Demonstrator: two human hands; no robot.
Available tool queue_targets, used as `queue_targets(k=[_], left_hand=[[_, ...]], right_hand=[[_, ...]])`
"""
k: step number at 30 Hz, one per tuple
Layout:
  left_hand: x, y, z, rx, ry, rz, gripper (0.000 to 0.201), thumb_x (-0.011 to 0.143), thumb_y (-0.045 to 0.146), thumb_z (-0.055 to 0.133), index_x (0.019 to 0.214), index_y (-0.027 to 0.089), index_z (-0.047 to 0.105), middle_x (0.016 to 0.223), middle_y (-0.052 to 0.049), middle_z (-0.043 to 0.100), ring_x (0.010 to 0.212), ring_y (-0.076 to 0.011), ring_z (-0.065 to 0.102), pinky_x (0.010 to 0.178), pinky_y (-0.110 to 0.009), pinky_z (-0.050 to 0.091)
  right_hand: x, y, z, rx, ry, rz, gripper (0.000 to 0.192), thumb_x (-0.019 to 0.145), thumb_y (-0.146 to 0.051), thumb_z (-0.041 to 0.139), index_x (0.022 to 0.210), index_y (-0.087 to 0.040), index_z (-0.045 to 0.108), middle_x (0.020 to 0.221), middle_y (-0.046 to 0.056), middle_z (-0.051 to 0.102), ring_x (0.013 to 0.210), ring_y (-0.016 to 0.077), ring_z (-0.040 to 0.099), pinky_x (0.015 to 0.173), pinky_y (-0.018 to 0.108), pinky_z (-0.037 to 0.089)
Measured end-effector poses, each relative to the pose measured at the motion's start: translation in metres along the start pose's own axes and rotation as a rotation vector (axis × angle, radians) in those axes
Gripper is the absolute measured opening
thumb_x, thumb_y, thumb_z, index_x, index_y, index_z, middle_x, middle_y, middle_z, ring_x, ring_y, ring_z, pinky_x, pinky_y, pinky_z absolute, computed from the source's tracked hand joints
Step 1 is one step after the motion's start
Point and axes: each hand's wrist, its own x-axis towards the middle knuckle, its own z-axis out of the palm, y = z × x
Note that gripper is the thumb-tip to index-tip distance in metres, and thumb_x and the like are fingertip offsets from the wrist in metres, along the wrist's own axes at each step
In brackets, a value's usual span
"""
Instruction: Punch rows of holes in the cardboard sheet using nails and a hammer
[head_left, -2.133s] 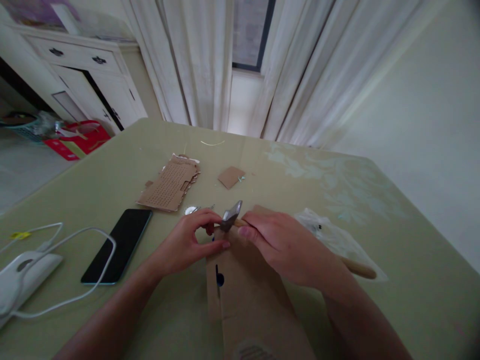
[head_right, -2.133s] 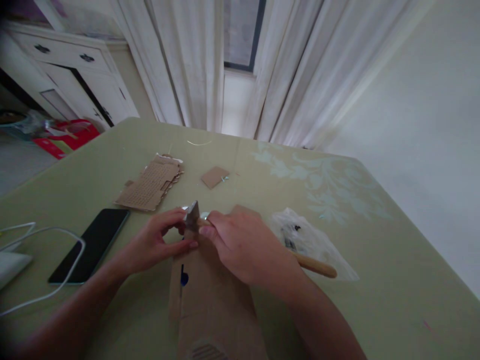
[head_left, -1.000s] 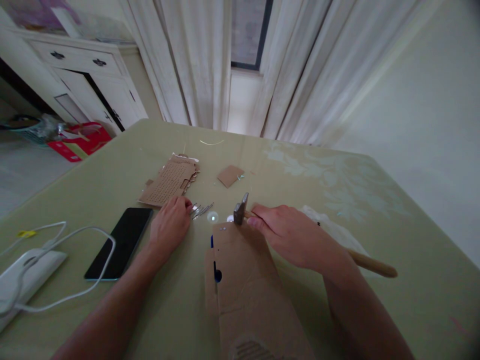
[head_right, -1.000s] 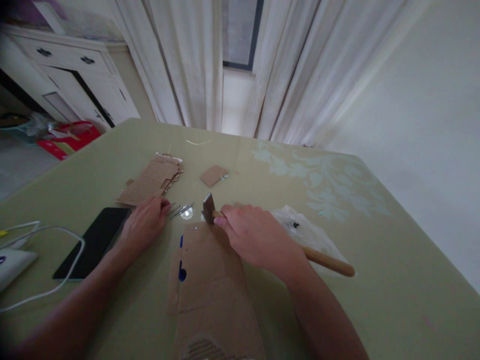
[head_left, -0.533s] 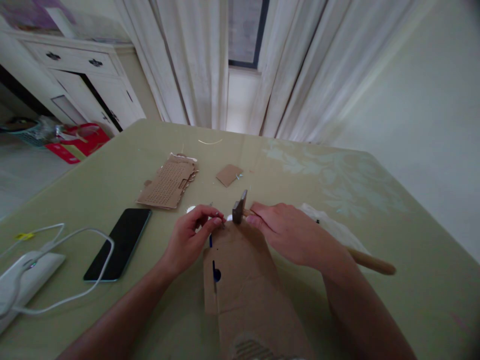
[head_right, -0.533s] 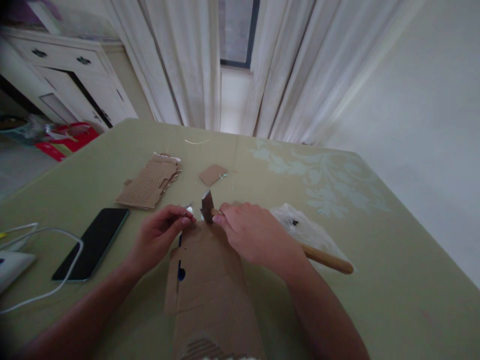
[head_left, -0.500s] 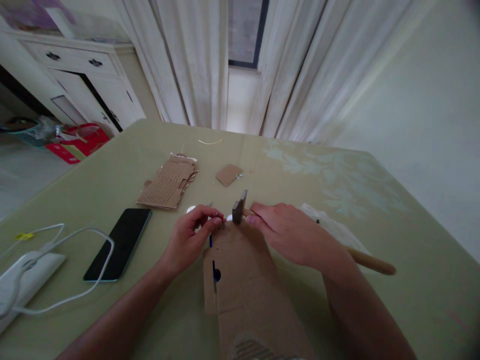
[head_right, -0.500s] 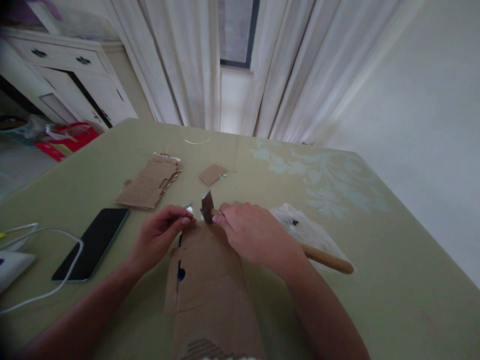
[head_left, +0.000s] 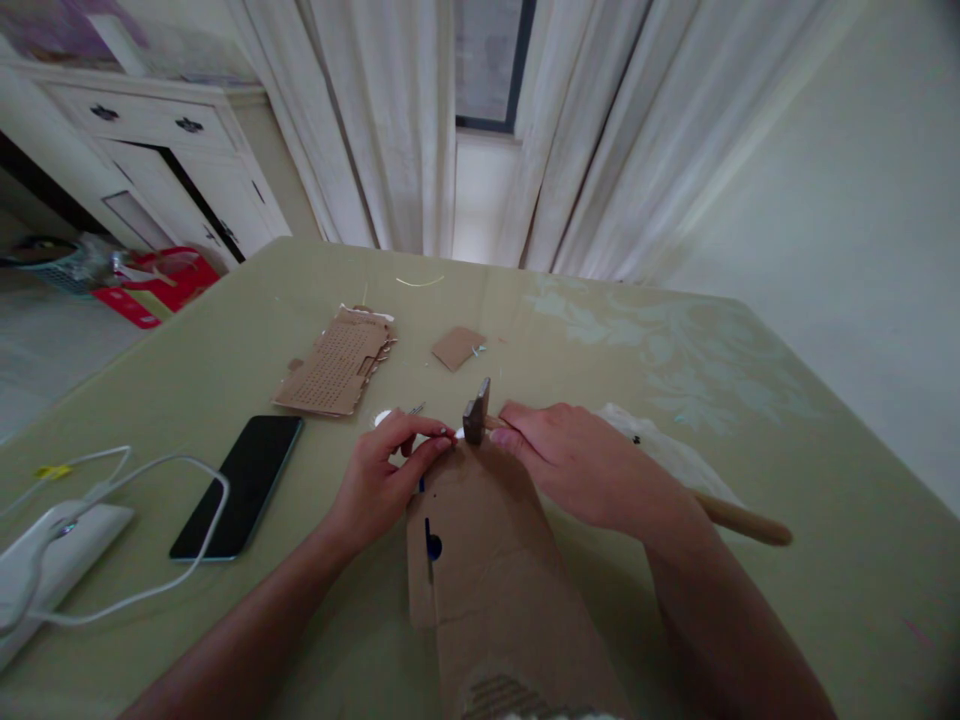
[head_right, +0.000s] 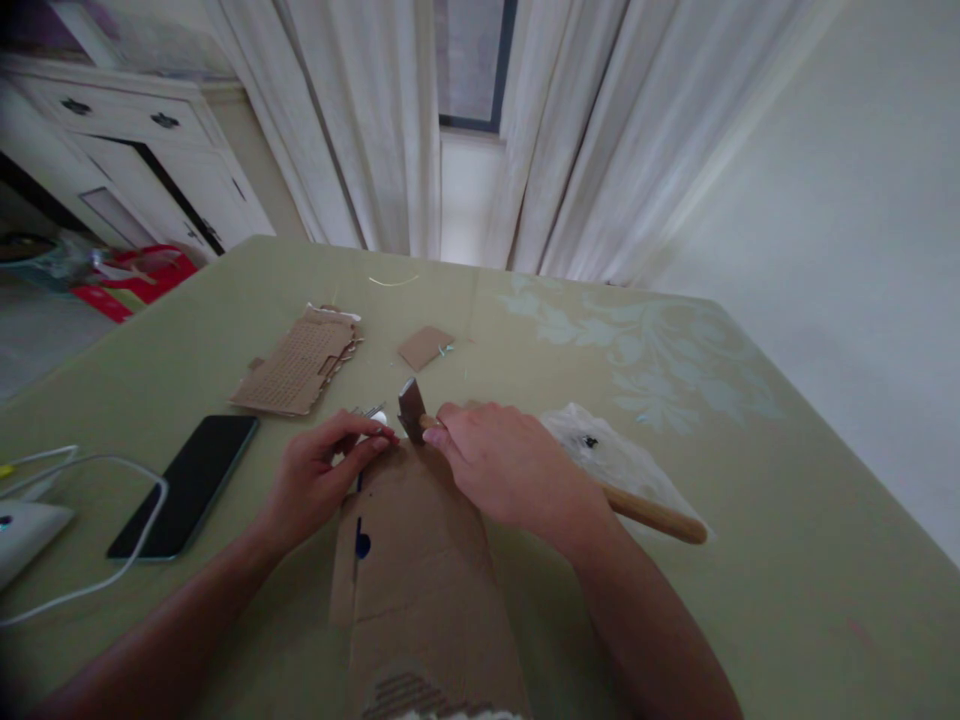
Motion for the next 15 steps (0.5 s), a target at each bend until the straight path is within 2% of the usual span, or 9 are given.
queue_targets(k=[15], left_hand=[[0.0026, 0.0055, -0.0023, 0.076, -0.032, 0.106, 0.010, 0.101, 0.019, 0.072, 0.101, 0.026, 0.079, 0.087, 0.001, 0.078, 0.072, -0.0150, 0.060, 0.070, -0.028, 0.047]], right_hand=[[-0.0009, -0.0014, -0.0004, -0.020, 0.014, -0.019, 0.032, 0.117, -0.030, 0.045, 0.097, -0.020, 0.067, 0.086, 0.005, 0.076, 0.077, 0.0219, 0.069, 0.066, 0.034, 0.031]])
